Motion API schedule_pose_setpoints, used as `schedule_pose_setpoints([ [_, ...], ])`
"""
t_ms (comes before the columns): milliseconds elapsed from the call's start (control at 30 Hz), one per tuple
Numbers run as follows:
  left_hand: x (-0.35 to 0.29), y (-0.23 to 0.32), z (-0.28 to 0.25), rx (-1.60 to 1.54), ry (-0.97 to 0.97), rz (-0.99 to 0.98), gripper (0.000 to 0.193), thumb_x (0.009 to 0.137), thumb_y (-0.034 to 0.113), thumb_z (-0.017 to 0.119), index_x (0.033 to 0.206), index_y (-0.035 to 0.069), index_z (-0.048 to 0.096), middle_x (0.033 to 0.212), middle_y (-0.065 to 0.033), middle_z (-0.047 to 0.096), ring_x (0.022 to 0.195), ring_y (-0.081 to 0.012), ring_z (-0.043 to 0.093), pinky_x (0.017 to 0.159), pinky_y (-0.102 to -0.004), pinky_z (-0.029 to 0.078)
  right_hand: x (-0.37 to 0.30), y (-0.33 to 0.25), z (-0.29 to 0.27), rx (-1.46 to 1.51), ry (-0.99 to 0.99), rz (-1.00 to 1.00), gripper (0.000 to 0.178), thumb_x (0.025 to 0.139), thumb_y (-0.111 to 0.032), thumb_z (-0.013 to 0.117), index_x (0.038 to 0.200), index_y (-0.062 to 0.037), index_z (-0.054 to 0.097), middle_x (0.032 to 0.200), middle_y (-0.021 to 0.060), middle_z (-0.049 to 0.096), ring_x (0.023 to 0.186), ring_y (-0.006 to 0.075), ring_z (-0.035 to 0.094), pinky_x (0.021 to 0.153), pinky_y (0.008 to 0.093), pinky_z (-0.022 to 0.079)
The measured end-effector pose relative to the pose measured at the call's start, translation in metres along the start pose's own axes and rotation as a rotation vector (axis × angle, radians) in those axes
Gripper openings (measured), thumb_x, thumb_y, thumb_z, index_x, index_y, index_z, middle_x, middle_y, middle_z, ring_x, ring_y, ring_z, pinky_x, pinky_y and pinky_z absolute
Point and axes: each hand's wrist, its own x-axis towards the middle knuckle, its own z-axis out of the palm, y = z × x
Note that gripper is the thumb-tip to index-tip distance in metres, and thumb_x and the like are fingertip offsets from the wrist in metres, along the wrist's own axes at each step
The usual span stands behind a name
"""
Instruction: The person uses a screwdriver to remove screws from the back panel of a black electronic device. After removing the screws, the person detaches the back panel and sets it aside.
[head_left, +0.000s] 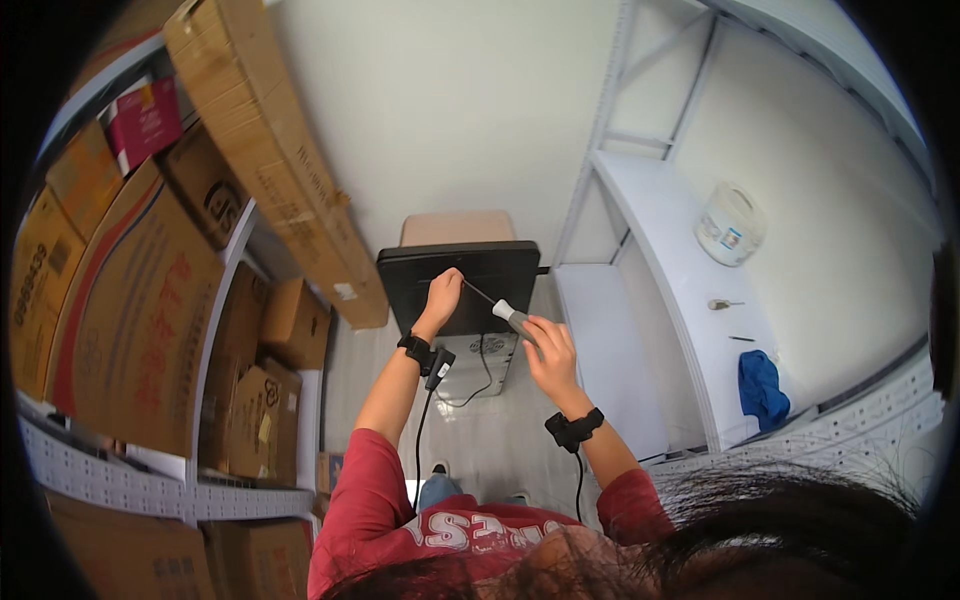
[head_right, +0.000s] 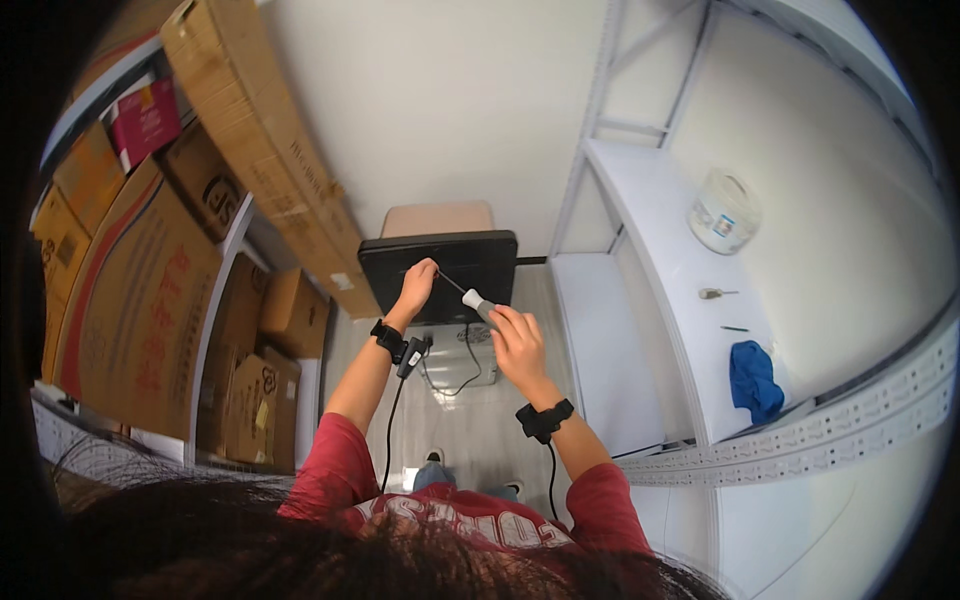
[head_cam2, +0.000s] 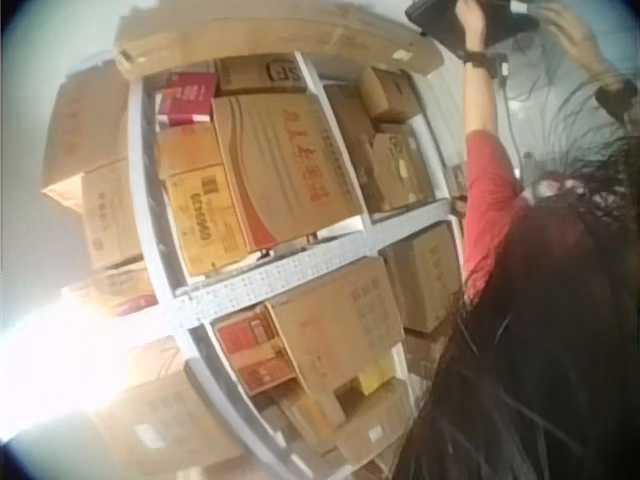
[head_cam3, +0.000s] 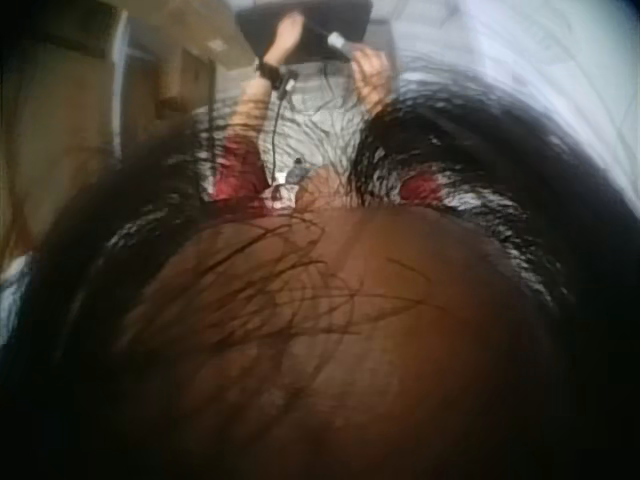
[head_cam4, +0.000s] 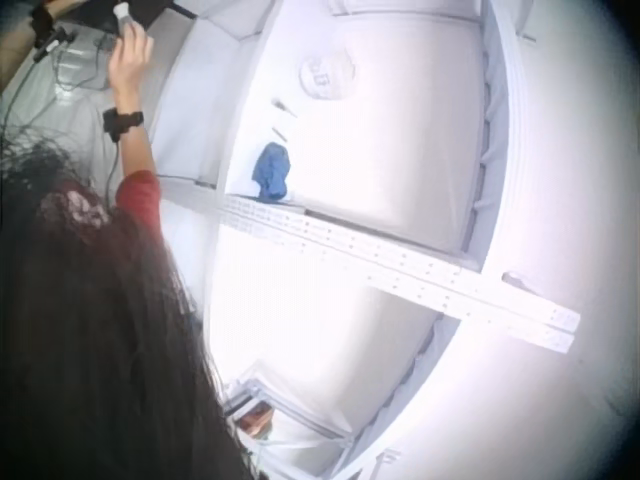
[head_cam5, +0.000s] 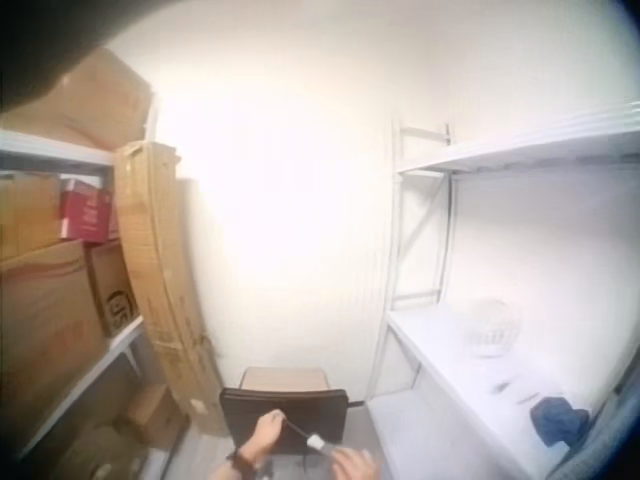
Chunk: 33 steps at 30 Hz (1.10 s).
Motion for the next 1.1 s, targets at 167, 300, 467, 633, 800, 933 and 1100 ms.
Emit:
schedule_pose_setpoints([
  [167,-0.021,-0.031,-0.054,0.03,0.126,-0.049,0.022,0.084,0.015,0.043,0.078,-0.002,0.055,0.068,-0.0148,0.056,0.065,-0.0259,0.055,0.062,-0.0344,0.043,0.001,-0.027,0.042,0.115,-0.07,0.046,0.048,0.07,-0.004,0.067,0.116,-0.0024,0.054,0.106,0.0111,0.059,0.085,0.0301,0.057,0.073,0.0385,0.048],
  [300,-0.022,-0.052,-0.084,0.007,0.103,-0.068,0.021,0.083,0.014,0.042,0.078,-0.002,0.055,0.067,-0.0119,0.054,0.065,-0.0204,0.052,0.063,-0.0323,0.042,-0.011,-0.036,0.074,0.026,-0.419,0.146,0.054,0.073,-0.008,0.064,0.124,-0.0037,0.048,0.101,0.0123,0.058,0.087,0.0322,0.057,0.074,0.0397,0.048],
  [467,-0.007,-0.122,-0.121,-0.067,0.126,-0.142,0.021,0.083,0.014,0.041,0.076,0.0,0.054,0.064,-0.0107,0.052,0.064,-0.0206,0.051,0.061,-0.0337,0.04,-0.017,-0.058,0.107,-0.031,-0.285,0.168,0.051,0.075,-0.009,0.063,0.123,-0.0049,0.048,0.096,0.013,0.057,0.087,0.0321,0.057,0.073,0.0401,0.049],
  [633,-0.007,-0.17,-0.131,-0.435,0.062,-0.403,0.025,0.086,0.019,0.04,0.068,0.008,0.054,0.06,-0.0016,0.049,0.048,-0.0115,0.037,0.043,-0.0275,0.027,-0.027,-0.081,0.134,-0.068,-0.344,0.292,0.048,0.075,-0.01,0.063,0.122,-0.0055,0.049,0.096,0.0139,0.057,0.085,0.0329,0.057,0.073,0.0406,0.048],
  [800,-0.011,-0.204,-0.128,-0.279,0.044,-0.369,0.028,0.085,0.019,0.043,0.063,0.005,0.052,0.056,-0.0047,0.046,0.049,-0.0142,0.042,0.046,-0.0315,0.032,-0.043,-0.086,0.157,0.007,-0.354,0.285,0.047,0.076,-0.01,0.062,0.12,-0.0051,0.05,0.096,0.0153,0.057,0.084,0.0342,0.057,0.071,0.0409,0.048],
  [933,-0.015,-0.229,-0.112,-0.046,0.185,-0.087,0.018,0.087,0.012,0.042,0.083,0.003,0.056,0.058,-0.0115,0.05,0.054,-0.0206,0.049,0.053,-0.0362,0.039,-0.049,-0.079,0.166,0.079,-0.298,0.326,0.044,0.076,-0.008,0.062,0.119,-0.0041,0.051,0.1,0.0164,0.056,0.087,0.0349,0.058,0.072,0.0396,0.048],
  [1100,-0.028,-0.262,-0.099,0.12,0.206,0.073,0.02,0.089,0.007,0.04,0.099,0.004,0.056,0.072,-0.0161,0.058,0.07,-0.0271,0.058,0.064,-0.0402,0.043,-0.092,-0.052,0.2,0.095,-0.126,0.22,0.041,0.078,-0.005,0.063,0.118,-0.0016,0.052,0.106,0.017,0.056,0.089,0.0305,0.059,0.072,0.0367,0.05],
])
